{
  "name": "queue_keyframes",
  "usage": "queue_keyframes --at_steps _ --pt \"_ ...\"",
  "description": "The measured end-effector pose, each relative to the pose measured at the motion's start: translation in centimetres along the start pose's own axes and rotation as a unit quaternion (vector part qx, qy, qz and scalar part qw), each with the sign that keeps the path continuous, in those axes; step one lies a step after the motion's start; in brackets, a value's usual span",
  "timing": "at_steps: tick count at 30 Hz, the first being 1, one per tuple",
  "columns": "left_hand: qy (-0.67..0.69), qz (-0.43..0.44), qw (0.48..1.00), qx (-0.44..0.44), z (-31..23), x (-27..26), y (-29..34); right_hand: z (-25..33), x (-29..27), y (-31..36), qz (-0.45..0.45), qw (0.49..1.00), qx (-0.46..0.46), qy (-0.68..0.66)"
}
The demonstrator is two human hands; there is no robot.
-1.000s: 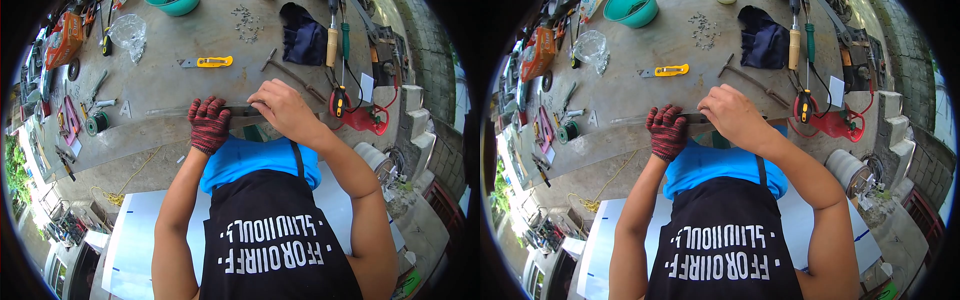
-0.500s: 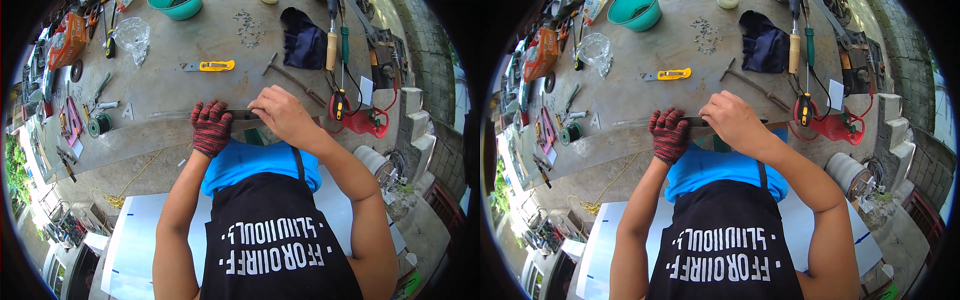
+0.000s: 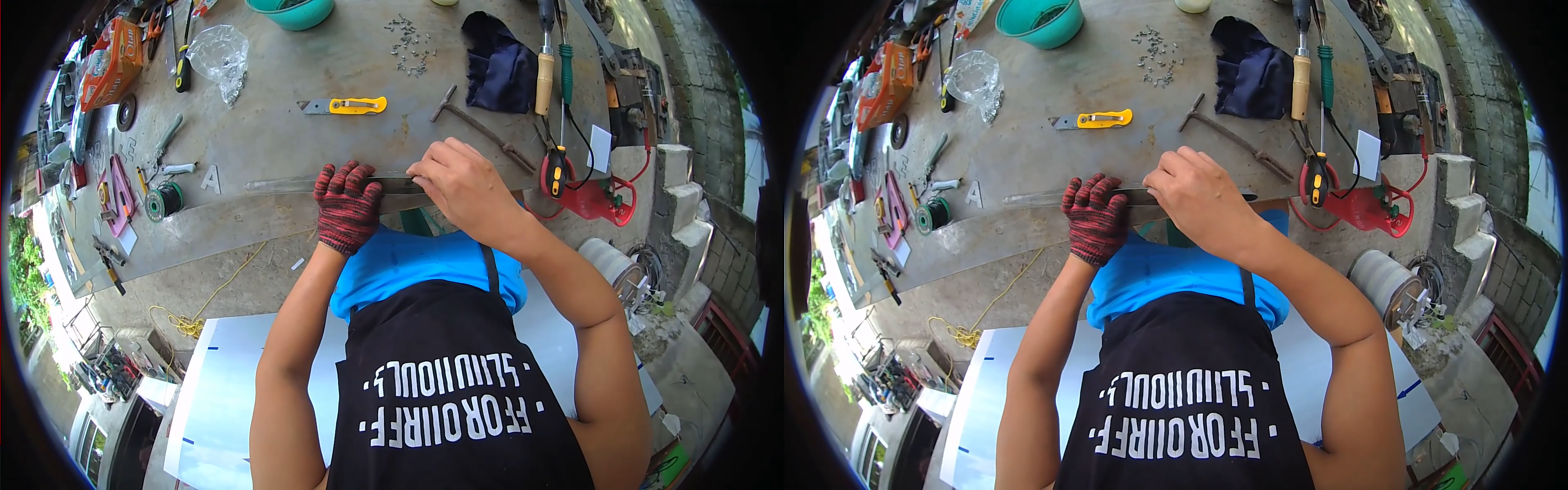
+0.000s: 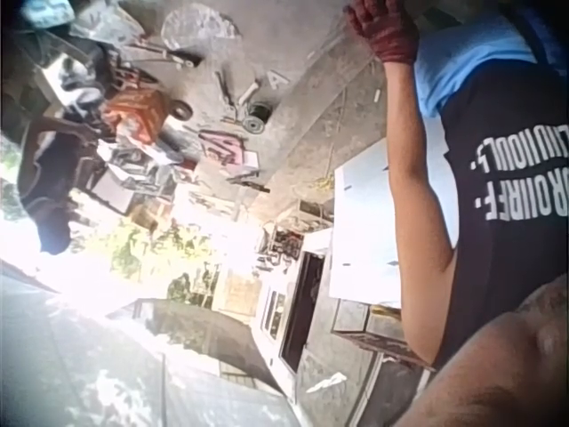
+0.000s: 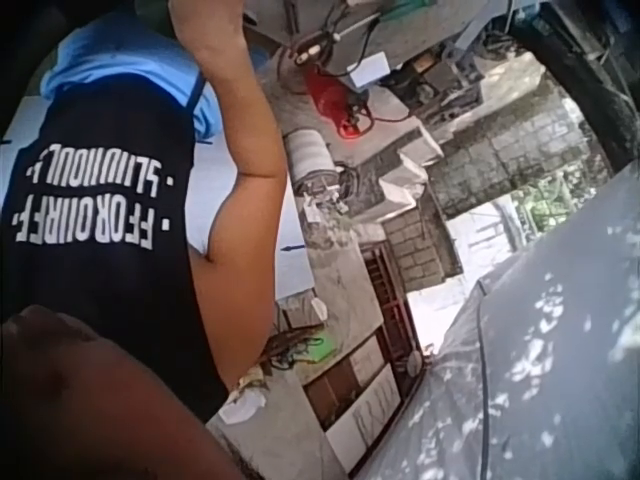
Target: Soldering small metal components and strips onto a sign panel on a workbench.
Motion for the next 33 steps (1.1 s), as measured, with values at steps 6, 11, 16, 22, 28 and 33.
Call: queue_keyframes --at_steps 6,11,16,22,28,33 --pt "-0.003 0.000 1.000 0.007 0.0 0.0 0.1 -0.1 0.2 0.2 -0.004 1.000 0.007 -0.016" --pt "-0.002 -0.004 1.000 0.004 -0.1 -0.1 0.0 0.1 0.3 0.2 -0.005 1.000 0.010 -0.015" --pt "-0.002 -0.003 1.000 0.003 0.1 0.0 0.2 0.1 0.2 0.1 -0.012 1.000 0.008 -0.019" --pt "0.001 -0.005 1.000 0.003 -0.1 0.1 -0.2 -0.4 -0.1 0.2 0.004 1.000 0.020 -0.012" --pt "0.009 -0.005 1.000 0.006 -0.1 0.1 -0.1 0.3 -2.8 -0.2 -0.013 0.998 0.034 -0.043" --pt "0.013 -0.012 1.000 -0.002 0.2 0.2 0.4 -3.2 -10.8 -3.0 -0.222 0.970 0.090 -0.052"
Point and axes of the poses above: each hand's wrist, its own y-axis away from the middle knuckle, its own x-axis out of the palm, z = x × y, the point moved 5 cm from there along -y, towards the middle knuckle, and after that the axes turned 8 degrees about -x, right-handed, at the moved point
